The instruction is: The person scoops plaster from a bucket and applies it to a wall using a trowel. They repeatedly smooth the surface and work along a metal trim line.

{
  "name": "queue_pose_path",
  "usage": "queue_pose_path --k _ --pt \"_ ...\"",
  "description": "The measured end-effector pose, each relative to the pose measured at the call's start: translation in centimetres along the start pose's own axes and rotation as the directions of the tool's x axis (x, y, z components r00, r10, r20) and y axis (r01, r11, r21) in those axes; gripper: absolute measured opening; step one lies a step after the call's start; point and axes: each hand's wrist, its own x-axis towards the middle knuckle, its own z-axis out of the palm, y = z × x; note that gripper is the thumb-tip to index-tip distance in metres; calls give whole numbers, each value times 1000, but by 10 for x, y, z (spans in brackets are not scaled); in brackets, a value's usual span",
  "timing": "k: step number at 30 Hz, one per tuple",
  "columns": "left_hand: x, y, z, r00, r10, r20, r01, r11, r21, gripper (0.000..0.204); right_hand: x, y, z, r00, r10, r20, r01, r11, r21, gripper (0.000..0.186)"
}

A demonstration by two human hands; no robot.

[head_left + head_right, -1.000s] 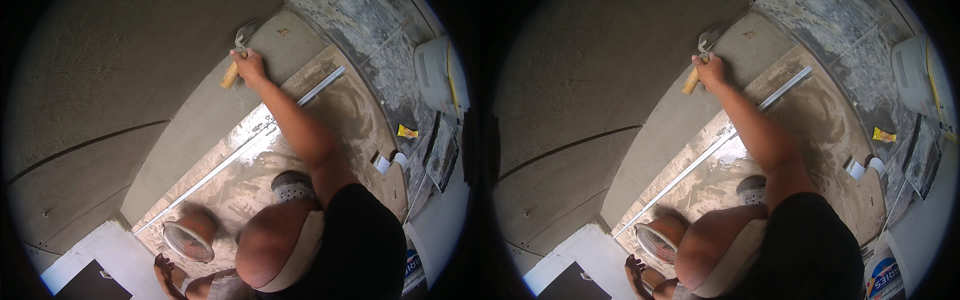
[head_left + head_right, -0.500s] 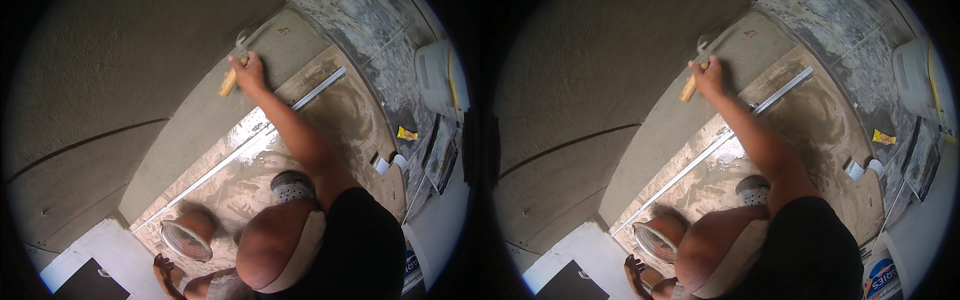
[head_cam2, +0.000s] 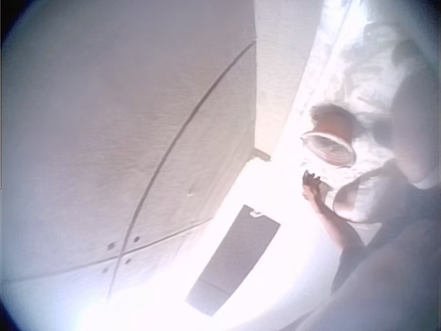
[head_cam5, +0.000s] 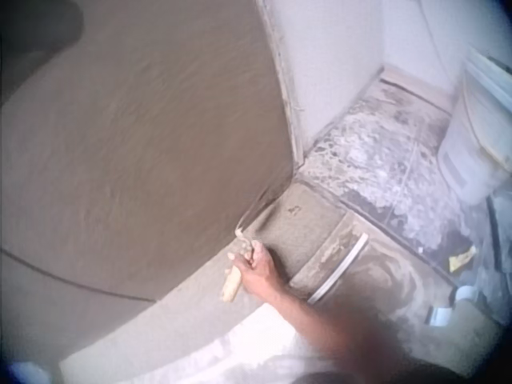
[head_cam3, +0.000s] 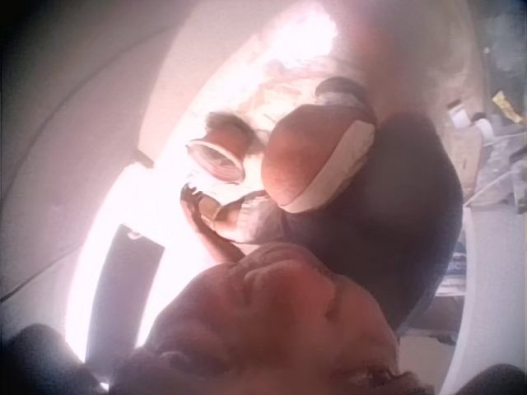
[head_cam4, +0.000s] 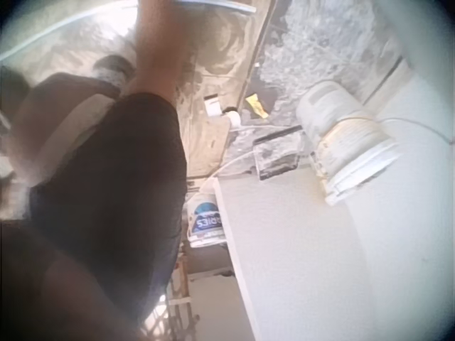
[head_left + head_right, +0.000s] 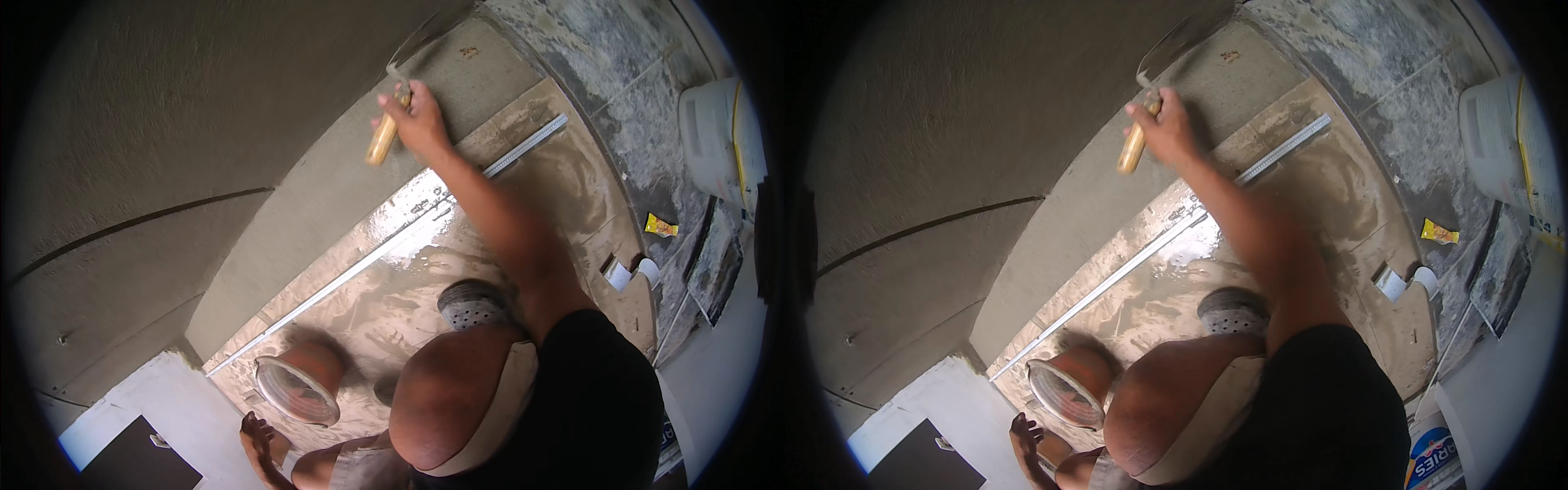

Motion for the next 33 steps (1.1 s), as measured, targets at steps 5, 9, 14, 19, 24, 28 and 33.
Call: queue_pose_path --k 5,9,14,19,24,28,33 --pt "-31 1 -8 998 -23 -54 21 999 -35 54 -115 -21 18 911 115 395 -8 965 -261 47" --pt "-82 7 -8 995 100 27 -88 957 -277 67 -171 -22 36 680 64 730 407 796 -449 42" --pt "-154 12 4 992 92 -92 -114 952 -283 66 -221 -21 46 415 523 745 333 674 -659 35" --pt "-182 8 10 987 98 -130 -147 880 -451 57 -238 -15 50 249 594 765 171 750 -639 41" --pt "-159 -14 11 995 46 -84 -83 852 -516 59 -248 -15 47 296 598 745 276 692 -666 42" --pt "-140 -36 16 993 83 -82 -113 860 -498 58 -253 -13 36 319 651 689 368 585 -723 40" --pt "-147 -43 18 995 98 9 -76 825 -560 60 -261 -12 22 357 725 589 299 509 -807 36"
